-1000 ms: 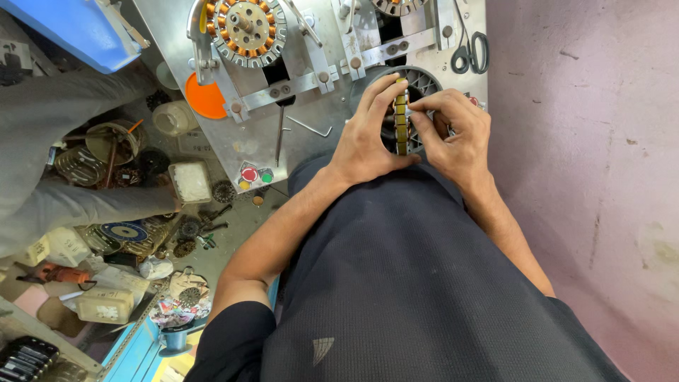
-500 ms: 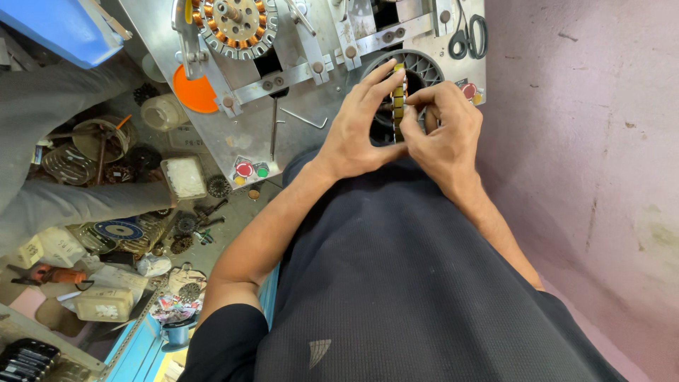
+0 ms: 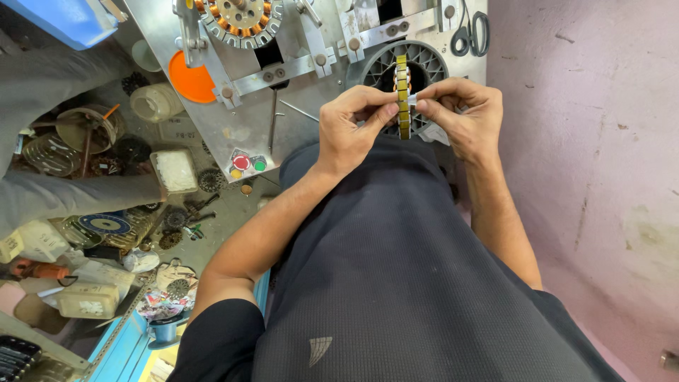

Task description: The person inserts small white rectangular pieces into slots on a circular yellow and copper component mounted on a machine. They use scissors to trim a piece and continue inserting the pieces into the component.

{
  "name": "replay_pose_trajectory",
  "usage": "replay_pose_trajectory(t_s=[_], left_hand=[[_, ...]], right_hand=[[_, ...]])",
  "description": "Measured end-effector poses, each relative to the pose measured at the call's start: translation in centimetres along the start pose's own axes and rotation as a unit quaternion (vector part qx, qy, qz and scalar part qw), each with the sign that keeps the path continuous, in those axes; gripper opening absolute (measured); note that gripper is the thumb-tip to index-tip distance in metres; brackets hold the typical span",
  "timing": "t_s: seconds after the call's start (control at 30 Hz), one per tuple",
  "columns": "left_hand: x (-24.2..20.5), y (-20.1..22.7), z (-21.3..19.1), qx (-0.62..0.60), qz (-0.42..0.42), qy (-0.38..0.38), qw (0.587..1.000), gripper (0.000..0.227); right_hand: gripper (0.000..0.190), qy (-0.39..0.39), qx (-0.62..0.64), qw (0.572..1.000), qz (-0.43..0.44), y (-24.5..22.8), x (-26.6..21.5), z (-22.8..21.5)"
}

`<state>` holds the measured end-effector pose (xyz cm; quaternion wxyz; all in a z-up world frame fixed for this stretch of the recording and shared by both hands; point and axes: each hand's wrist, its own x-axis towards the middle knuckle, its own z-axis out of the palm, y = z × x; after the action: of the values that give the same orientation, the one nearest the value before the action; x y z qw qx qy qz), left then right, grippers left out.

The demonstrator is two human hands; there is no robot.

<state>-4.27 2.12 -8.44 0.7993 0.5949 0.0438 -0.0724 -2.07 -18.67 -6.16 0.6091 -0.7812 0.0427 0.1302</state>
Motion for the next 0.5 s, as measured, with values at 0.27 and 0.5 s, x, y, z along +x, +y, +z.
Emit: replay_pose_trajectory(t_s=[0.27,0.5], left_hand=[[0.00,-0.32,-0.09,-0.014,-0.005,-0.001,1.000,0.012],[-0.18,0.38,0.24,0.058,-0.004,0.032,0.998,0.012]], right_hand=[[0.014,-0.052,-0.053,0.996,-0.045,-0.60,0.66,-0.12],[0.013,-0.021,-0.056,0.997,-0.049,-0.74,-0.05,0.37]])
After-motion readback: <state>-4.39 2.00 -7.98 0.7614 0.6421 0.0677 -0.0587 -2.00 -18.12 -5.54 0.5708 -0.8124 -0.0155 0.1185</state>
